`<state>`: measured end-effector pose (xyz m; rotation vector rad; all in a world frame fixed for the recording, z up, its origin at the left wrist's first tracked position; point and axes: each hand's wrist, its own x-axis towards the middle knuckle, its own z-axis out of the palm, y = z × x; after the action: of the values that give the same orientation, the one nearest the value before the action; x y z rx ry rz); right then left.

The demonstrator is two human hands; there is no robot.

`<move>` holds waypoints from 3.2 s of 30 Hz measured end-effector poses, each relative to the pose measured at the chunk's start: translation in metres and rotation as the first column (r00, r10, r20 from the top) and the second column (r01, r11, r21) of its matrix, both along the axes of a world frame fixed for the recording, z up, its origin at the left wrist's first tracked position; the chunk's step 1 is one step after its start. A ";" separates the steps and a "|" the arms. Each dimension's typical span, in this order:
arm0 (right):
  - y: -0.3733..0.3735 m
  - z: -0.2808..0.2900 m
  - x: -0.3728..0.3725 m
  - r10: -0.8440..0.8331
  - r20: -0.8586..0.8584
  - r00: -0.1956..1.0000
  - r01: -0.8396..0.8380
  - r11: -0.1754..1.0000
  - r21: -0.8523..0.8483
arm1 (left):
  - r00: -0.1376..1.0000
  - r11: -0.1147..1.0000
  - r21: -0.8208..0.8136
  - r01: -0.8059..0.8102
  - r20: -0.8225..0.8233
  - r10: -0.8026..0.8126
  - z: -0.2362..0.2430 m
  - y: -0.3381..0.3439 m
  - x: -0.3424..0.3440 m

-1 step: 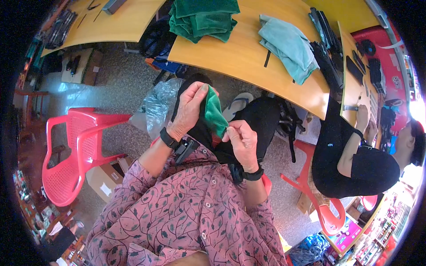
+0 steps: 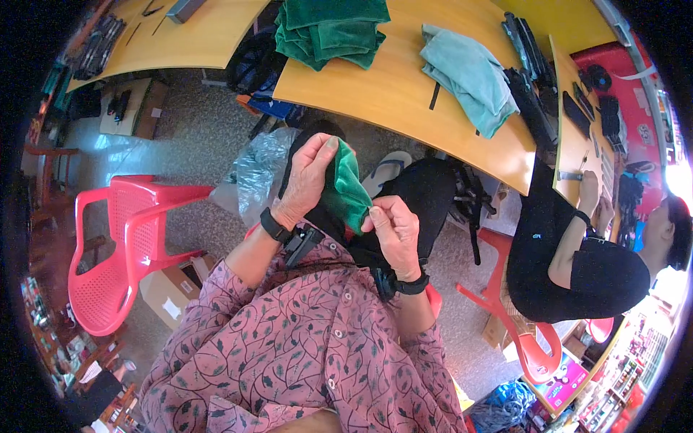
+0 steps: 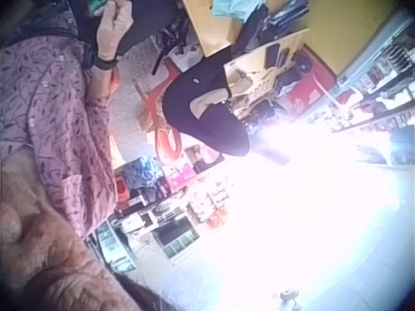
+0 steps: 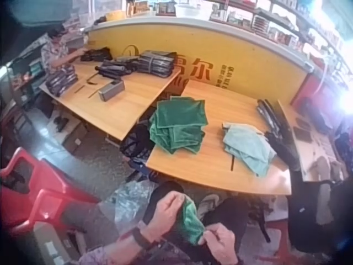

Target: Turning small green leather pieces inside out and shaping them using a wooden stick.

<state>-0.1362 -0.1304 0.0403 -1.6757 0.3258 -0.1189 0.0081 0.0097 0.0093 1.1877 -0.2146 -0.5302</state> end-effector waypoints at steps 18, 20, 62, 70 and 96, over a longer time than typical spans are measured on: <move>-0.005 -0.012 -0.004 -0.075 -0.067 0.995 0.080 0.993 0.086 | 0.997 0.984 -0.175 0.029 0.074 -0.017 -0.001 -0.003 0.000; -0.005 -0.009 -0.003 -0.055 -0.048 0.997 0.053 0.998 -0.031 | 0.979 0.986 -0.168 -0.002 0.199 0.035 0.000 -0.004 0.000; 0.008 0.013 -0.018 -0.227 0.160 0.961 0.215 0.973 0.089 | 0.969 0.994 0.107 0.013 0.244 -0.039 0.008 -0.008 -0.019; 0.000 0.011 -0.010 -0.223 0.070 0.972 0.199 0.949 0.245 | 0.997 0.979 -0.189 0.070 0.044 -0.062 0.019 -0.006 -0.013; -0.013 0.021 0.011 0.291 -0.054 0.955 -0.246 0.680 -0.691 | 0.823 0.975 0.223 0.020 0.550 -0.142 0.013 0.001 0.001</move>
<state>-0.1249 -0.1438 0.0613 -2.4522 -0.0412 -0.0722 0.0089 0.0110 0.0222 1.5300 -0.7386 -0.2616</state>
